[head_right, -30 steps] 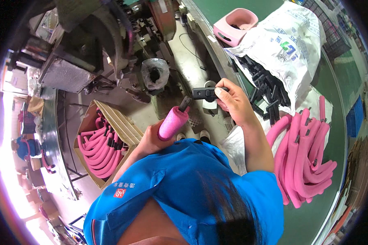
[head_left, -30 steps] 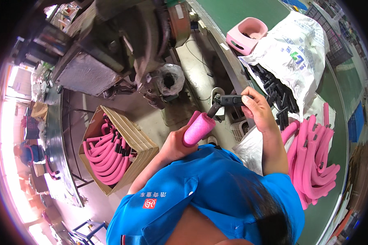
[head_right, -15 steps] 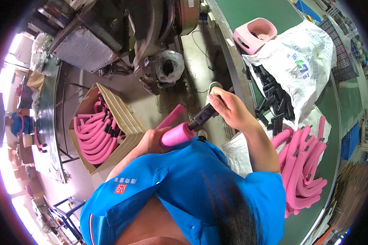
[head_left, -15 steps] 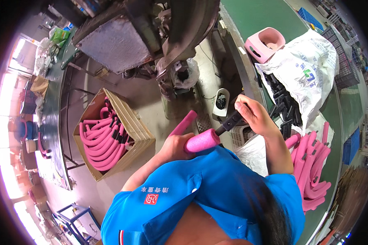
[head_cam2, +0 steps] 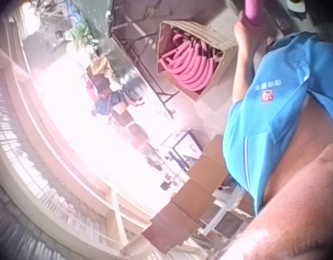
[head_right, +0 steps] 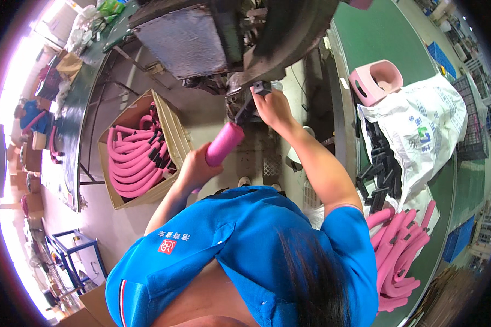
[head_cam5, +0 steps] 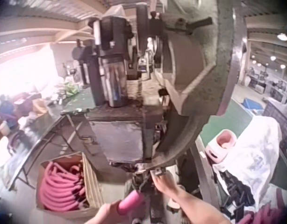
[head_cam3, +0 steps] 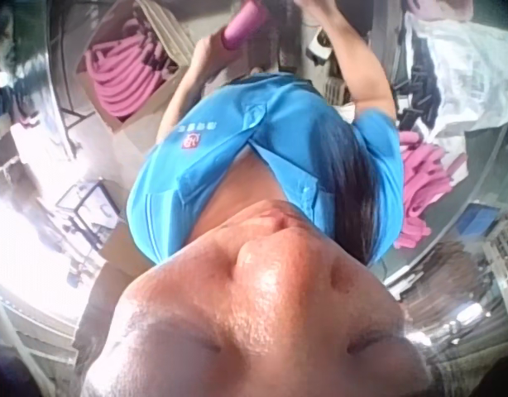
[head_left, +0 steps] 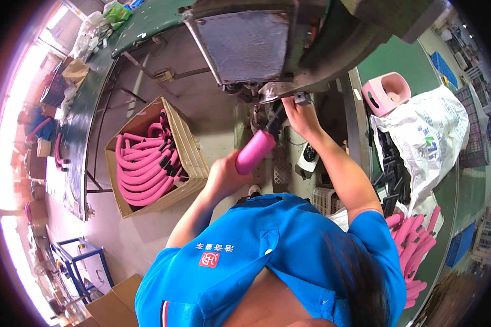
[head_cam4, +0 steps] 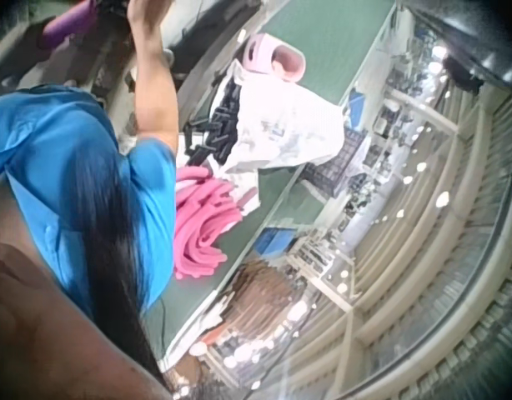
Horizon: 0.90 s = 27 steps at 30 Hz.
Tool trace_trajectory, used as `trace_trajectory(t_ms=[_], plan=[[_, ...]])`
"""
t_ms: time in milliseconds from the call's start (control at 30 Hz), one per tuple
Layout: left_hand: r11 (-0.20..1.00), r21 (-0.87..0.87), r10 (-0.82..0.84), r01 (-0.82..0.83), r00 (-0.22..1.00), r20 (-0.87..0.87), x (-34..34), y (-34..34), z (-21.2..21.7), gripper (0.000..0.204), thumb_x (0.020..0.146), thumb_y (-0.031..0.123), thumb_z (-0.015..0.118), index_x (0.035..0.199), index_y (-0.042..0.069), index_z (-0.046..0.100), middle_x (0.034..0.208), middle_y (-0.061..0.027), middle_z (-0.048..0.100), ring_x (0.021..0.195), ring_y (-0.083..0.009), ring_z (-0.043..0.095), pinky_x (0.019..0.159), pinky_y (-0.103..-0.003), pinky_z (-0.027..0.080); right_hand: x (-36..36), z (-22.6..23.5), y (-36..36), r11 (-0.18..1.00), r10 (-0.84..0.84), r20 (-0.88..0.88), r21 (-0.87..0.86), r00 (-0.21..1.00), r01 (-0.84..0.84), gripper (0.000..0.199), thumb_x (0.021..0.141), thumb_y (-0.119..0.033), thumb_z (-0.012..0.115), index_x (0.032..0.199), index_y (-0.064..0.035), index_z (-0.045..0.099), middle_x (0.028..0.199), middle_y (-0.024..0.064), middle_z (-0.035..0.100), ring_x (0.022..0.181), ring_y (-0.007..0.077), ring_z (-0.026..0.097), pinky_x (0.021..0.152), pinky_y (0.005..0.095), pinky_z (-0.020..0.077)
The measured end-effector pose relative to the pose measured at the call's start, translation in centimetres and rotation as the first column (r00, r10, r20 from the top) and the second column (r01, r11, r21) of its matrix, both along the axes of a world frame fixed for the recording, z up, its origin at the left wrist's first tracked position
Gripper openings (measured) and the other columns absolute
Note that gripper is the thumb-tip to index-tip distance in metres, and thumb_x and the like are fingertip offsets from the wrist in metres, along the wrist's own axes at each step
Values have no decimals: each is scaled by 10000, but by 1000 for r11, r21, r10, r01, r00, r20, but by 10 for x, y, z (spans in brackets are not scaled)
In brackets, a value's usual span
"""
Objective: The person repeatedly picks up pink foam handles and black plastic caps, inserts the caps into the handles, and places the assembled units into a cardboard box. The process is continuous and repetitive throughout the clip.
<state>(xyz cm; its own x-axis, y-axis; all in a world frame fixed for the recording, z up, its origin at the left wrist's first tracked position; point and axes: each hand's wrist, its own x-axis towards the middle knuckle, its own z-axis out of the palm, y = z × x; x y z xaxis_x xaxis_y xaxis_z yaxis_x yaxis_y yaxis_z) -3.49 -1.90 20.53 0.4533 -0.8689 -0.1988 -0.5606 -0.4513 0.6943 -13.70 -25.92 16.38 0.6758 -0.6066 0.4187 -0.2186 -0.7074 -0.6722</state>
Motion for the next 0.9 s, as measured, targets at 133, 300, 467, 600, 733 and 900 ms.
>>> trace_trajectory(t_ms=[133, 300, 467, 600, 733, 900], plan=[[994, -83, 85, -75, 990, 116, 25, -9, 4, 386, 669, 195, 656, 991, -2, 578, 769, -202, 628, 744, -338, 645, 695, -396, 496, 71, -11, -23, 998, -13, -14, 63, 1000, 14, 275, 901, -273, 497, 951, -33, 620, 1020, 177, 625, 1012, 349, 563, 876, 457, 417], [995, -40, 92, -92, 996, -7, 31, -12, -4, 373, 670, 177, 653, 987, 0, 568, 746, -177, 622, 719, -281, 634, 694, -381, 488, 71, 20, -14, 999, 43, -26, 17, 999, -43, 328, 914, -306, 463, 1000, -34, 625, 1103, 176, 604, 1054, 342, 541, 918, 455, 395], [1000, -31, -13, 0, 909, -417, 42, -18, -31, 365, 663, 183, 665, 952, -6, 545, 735, -113, 620, 687, -234, 629, 675, -370, 502, 69, 1, -21, 989, 70, -198, 138, 978, -43, 371, 920, -317, 440, 1105, -26, 575, 1180, 183, 564, 1105, 337, 509, 949, 453, 381], [998, -1, -57, 61, 917, -394, 53, -18, -35, 407, 661, 182, 671, 1009, 0, 564, 768, -116, 633, 727, -202, 630, 698, -353, 502, 59, -16, -55, 989, -16, -105, 144, 994, 31, 382, 916, -325, 444, 1126, -29, 565, 1200, 185, 551, 1122, 338, 497, 957, 452, 375], [991, 44, -100, 124, 929, -355, 67, -19, -17, 374, 657, 185, 680, 972, 7, 585, 785, -111, 641, 743, -189, 619, 714, -344, 490, 59, -55, -79, 980, -136, -161, 122, 978, 156, 394, 913, -332, 449, 1147, -33, 555, 1219, 187, 539, 1139, 339, 485, 966, 450, 370], [969, 123, -160, 213, 926, -343, 73, -23, -13, 485, 645, 282, 675, 1048, 26, 587, 854, -166, 655, 815, -276, 645, 753, -383, 492, 87, -118, -58, 977, -168, -338, 65, 926, 201, 413, 908, -342, 455, 1173, -37, 542, 1243, 189, 523, 1160, 341, 471, 977, 449, 364]])
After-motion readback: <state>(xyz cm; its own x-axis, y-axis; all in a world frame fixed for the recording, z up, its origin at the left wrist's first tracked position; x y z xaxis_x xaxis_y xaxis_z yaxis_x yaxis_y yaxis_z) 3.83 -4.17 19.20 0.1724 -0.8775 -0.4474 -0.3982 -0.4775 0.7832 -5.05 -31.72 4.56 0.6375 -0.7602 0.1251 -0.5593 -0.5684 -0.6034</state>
